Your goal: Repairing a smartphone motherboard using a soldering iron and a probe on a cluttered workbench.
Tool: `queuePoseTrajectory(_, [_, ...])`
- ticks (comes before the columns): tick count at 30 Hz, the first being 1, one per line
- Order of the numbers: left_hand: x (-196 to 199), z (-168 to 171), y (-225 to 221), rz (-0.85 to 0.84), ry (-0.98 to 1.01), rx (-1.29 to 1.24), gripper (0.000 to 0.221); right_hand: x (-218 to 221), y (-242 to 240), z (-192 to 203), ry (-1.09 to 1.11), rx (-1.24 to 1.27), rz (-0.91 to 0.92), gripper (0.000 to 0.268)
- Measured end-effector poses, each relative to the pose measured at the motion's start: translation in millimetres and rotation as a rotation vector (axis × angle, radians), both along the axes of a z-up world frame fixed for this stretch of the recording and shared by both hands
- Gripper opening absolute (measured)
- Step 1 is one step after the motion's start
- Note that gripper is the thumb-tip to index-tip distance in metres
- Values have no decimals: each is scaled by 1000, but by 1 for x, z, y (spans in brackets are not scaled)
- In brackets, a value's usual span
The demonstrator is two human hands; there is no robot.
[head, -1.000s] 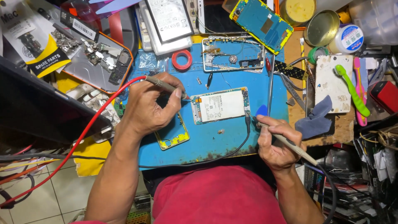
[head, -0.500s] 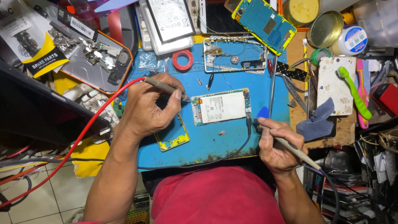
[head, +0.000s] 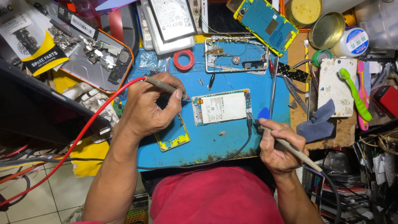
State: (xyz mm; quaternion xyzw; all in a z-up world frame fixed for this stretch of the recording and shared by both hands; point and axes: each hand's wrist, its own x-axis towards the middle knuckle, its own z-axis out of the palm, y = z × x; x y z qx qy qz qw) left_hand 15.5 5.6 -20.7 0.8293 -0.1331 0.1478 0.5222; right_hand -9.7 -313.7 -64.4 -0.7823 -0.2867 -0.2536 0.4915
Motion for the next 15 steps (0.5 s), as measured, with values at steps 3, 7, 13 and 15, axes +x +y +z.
queuePoseTrajectory(3, [0,0,0,4,-4,2,19,1,1,1,-2,-1,1,21])
queuePoseTrajectory(7, [0,1,0,2,14,-4,21,-1,0,1,-1,3,0,21])
queuePoseTrajectory(13, [0,2,-1,9,19,-4,21,0,1,2,2,-3,3,21])
queuePoseTrajectory(15, [0,1,-1,7,19,-3,21,0,1,2,-2,-6,2,21])
